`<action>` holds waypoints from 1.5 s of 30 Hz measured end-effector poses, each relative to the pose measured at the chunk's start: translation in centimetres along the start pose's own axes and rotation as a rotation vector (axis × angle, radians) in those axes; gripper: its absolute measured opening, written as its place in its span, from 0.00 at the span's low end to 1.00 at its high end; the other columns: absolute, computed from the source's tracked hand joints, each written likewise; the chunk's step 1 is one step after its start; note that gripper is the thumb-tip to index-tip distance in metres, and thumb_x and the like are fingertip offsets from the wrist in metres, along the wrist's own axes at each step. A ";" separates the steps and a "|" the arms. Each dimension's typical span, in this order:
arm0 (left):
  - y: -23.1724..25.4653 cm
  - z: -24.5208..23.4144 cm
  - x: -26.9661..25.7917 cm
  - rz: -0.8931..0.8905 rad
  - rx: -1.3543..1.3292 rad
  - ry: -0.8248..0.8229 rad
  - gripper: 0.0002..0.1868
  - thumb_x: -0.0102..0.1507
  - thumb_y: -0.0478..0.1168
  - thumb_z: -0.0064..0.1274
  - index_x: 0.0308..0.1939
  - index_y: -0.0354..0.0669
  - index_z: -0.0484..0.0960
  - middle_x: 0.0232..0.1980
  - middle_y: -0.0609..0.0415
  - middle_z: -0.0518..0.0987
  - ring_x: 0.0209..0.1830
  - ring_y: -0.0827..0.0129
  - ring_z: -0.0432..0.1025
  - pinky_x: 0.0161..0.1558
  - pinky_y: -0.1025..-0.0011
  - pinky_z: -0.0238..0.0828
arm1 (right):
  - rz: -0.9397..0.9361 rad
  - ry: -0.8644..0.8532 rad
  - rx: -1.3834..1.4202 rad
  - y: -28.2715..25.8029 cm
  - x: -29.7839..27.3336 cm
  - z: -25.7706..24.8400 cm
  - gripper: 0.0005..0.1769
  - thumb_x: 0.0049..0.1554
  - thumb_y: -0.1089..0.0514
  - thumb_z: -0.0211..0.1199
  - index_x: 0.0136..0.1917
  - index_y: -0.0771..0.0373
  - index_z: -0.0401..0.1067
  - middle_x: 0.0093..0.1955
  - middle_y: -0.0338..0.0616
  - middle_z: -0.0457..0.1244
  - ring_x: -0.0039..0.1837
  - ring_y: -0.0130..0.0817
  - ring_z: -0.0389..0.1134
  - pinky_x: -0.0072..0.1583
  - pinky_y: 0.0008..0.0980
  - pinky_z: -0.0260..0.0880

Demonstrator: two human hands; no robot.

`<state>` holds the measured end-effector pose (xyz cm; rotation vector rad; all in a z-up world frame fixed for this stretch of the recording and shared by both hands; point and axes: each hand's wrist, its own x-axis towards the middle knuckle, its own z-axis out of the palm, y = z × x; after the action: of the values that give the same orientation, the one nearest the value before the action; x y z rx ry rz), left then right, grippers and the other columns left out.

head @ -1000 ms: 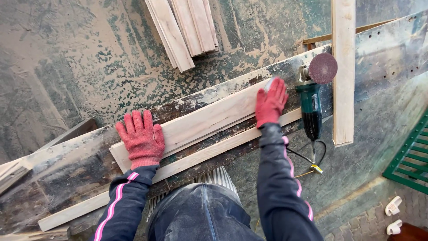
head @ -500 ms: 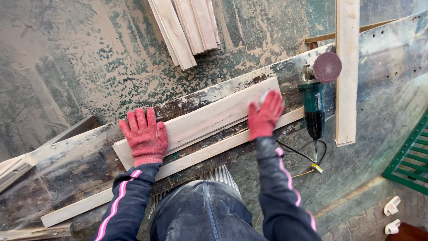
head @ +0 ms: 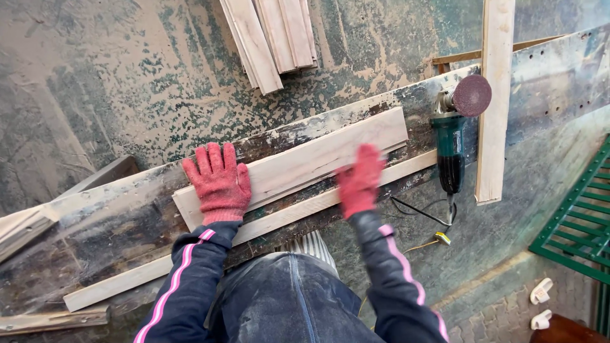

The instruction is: Sanding wooden planks using an angle grinder with a sanding disc attachment on a workbench.

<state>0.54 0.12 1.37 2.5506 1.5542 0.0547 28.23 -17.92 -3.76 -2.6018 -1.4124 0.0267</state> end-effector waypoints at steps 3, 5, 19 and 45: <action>0.0 -0.6 0.1 0.001 0.009 -0.015 0.31 0.70 0.56 0.37 0.72 0.46 0.73 0.73 0.36 0.72 0.77 0.42 0.59 0.76 0.35 0.34 | -0.263 -0.080 0.158 -9.7 -5.8 0.8 0.55 0.58 0.17 0.35 0.82 0.57 0.48 0.84 0.53 0.44 0.84 0.52 0.39 0.81 0.55 0.28; 0.0 -0.8 -0.1 0.003 -0.021 -0.019 0.31 0.70 0.56 0.37 0.72 0.45 0.73 0.73 0.36 0.72 0.76 0.41 0.59 0.75 0.35 0.36 | -0.357 -0.074 0.109 -9.1 -6.4 0.7 0.51 0.59 0.19 0.37 0.82 0.52 0.50 0.83 0.49 0.46 0.83 0.49 0.43 0.80 0.57 0.33; -4.9 2.0 -3.7 0.215 -0.362 0.401 0.34 0.57 0.49 0.60 0.66 0.43 0.77 0.70 0.40 0.72 0.73 0.42 0.62 0.74 0.38 0.50 | -0.339 -0.095 0.152 -15.6 -5.3 -0.4 0.48 0.62 0.20 0.34 0.81 0.52 0.56 0.80 0.51 0.53 0.81 0.51 0.49 0.79 0.55 0.40; -9.5 1.9 -13.7 0.303 -0.091 0.074 0.40 0.42 0.35 0.60 0.62 0.36 0.75 0.63 0.38 0.72 0.70 0.42 0.63 0.73 0.43 0.56 | -0.268 -0.013 -0.078 -1.7 3.6 2.5 0.34 0.65 0.45 0.50 0.80 0.61 0.60 0.77 0.59 0.57 0.76 0.58 0.56 0.75 0.56 0.48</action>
<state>-13.92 -7.97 -1.30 2.7139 1.1449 0.2504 28.54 -13.59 -5.64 -2.4518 -1.7880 -0.0484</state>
